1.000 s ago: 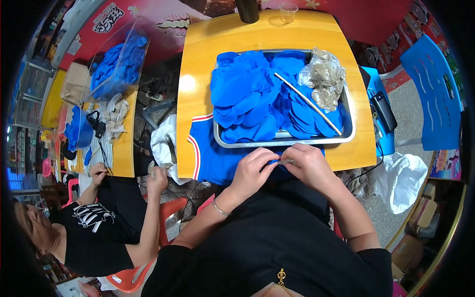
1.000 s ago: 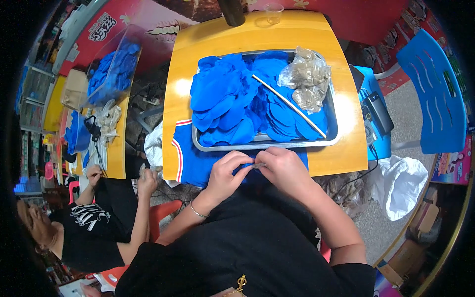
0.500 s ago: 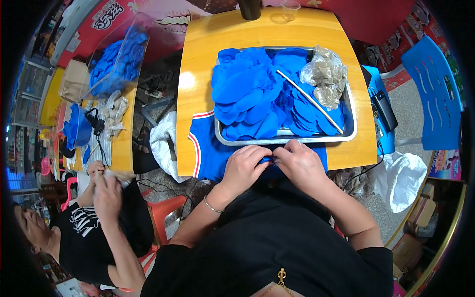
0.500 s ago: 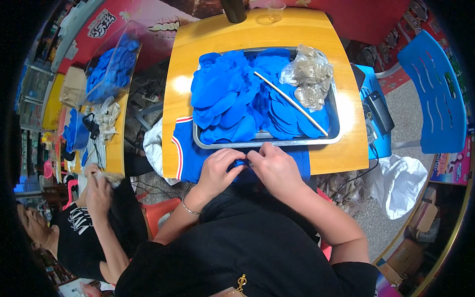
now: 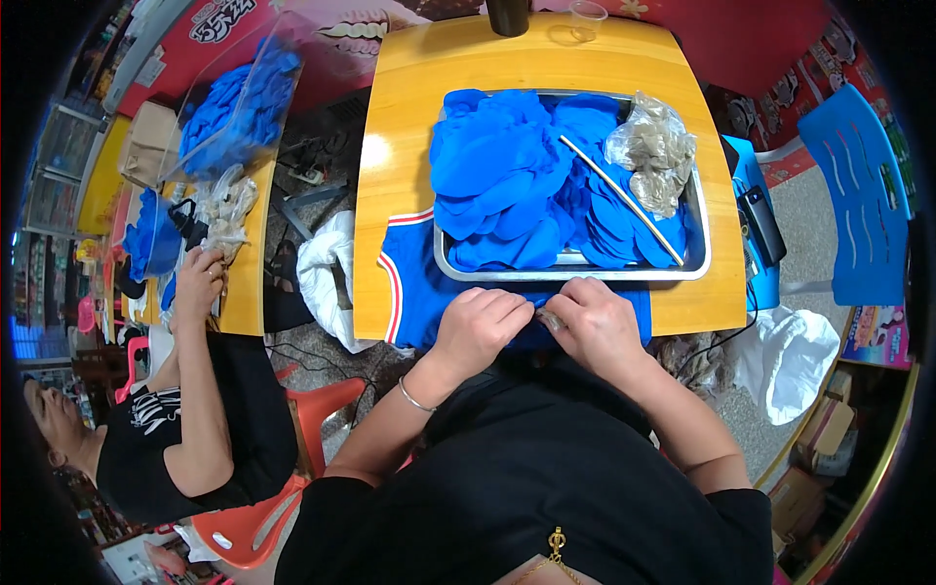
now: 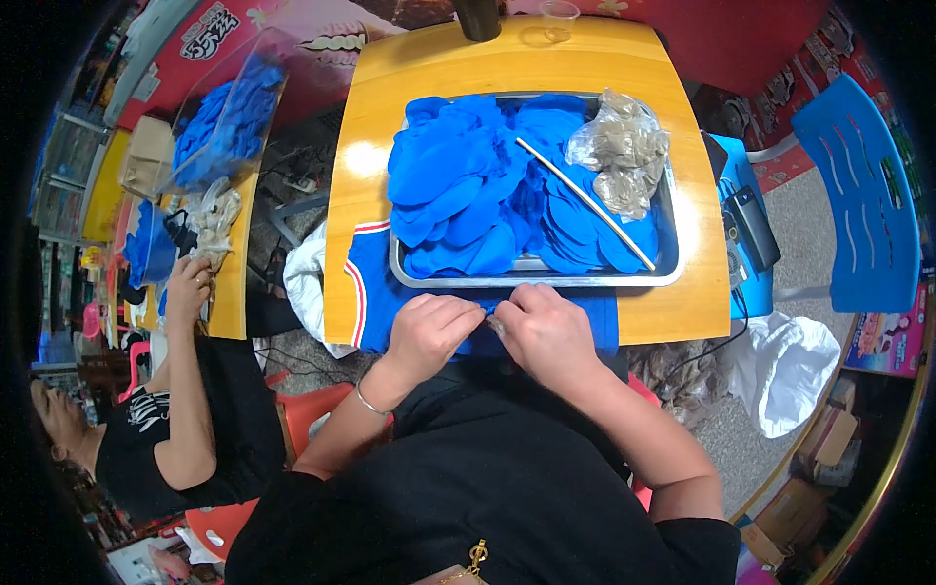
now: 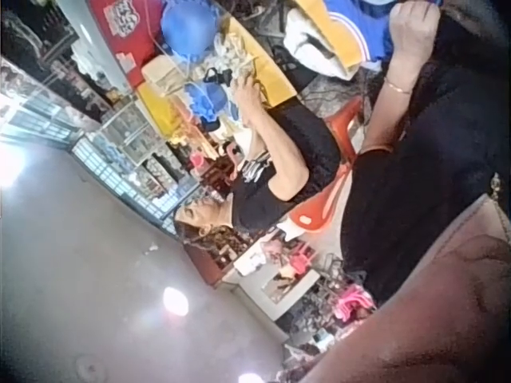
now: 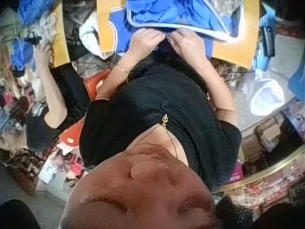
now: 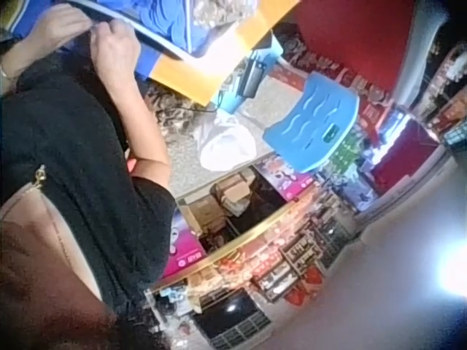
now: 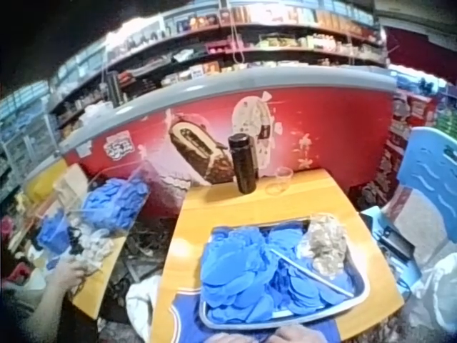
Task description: The recorder is stuffing and assembling small blue fabric items using a stick to push material inside.
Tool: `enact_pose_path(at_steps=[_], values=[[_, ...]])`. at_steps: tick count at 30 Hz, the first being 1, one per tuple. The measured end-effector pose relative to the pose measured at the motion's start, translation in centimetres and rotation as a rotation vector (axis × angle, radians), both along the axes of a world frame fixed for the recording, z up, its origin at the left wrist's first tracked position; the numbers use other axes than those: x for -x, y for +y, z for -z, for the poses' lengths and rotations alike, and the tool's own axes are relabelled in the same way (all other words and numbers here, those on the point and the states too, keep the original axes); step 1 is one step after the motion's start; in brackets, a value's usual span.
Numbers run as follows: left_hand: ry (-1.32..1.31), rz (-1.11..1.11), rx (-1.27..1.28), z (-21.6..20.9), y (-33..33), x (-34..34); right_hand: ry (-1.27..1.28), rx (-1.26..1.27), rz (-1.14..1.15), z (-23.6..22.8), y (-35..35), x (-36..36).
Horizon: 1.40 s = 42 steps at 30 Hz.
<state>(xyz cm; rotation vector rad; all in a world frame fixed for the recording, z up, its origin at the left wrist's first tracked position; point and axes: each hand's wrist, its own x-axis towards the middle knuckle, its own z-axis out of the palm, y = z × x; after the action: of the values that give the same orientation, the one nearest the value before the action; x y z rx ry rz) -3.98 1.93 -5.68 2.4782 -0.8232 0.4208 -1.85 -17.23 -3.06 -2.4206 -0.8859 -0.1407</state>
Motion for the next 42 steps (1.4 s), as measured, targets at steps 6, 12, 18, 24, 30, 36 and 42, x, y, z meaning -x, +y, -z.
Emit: enact_pose_path(at_steps=[6, 12, 18, 24, 30, 36, 42], values=[[0.191, -0.036, 0.252, 0.9, -0.3, 0.2, -0.057, 0.162, 0.029, 0.0, 0.7, 0.3], [0.486, -0.082, 0.549, 0.8, -0.6, 0.4, 0.048, 0.064, 0.058, 0.1, 0.7, -0.2], [0.464, -0.100, 0.549, 1.1, -0.6, 0.9, 0.103, -0.045, -0.071, -0.3, -0.3, -0.1], [0.402, -0.080, 0.557, 0.9, -1.2, 1.0, -0.101, 0.143, 0.018, 0.3, 0.5, 0.5], [0.345, -0.076, 0.514, 1.0, -1.0, 1.1, -0.047, 0.027, 0.072, 0.9, 0.8, 0.0], [0.242, -0.006, 0.436, 0.3, -1.4, 0.9, -0.048, 0.069, 0.072, 1.6, 1.2, 0.2], [0.228, -0.105, 0.345, 0.8, 0.4, 1.0, 0.108, -0.153, -0.062, 1.0, -1.2, 0.3]])
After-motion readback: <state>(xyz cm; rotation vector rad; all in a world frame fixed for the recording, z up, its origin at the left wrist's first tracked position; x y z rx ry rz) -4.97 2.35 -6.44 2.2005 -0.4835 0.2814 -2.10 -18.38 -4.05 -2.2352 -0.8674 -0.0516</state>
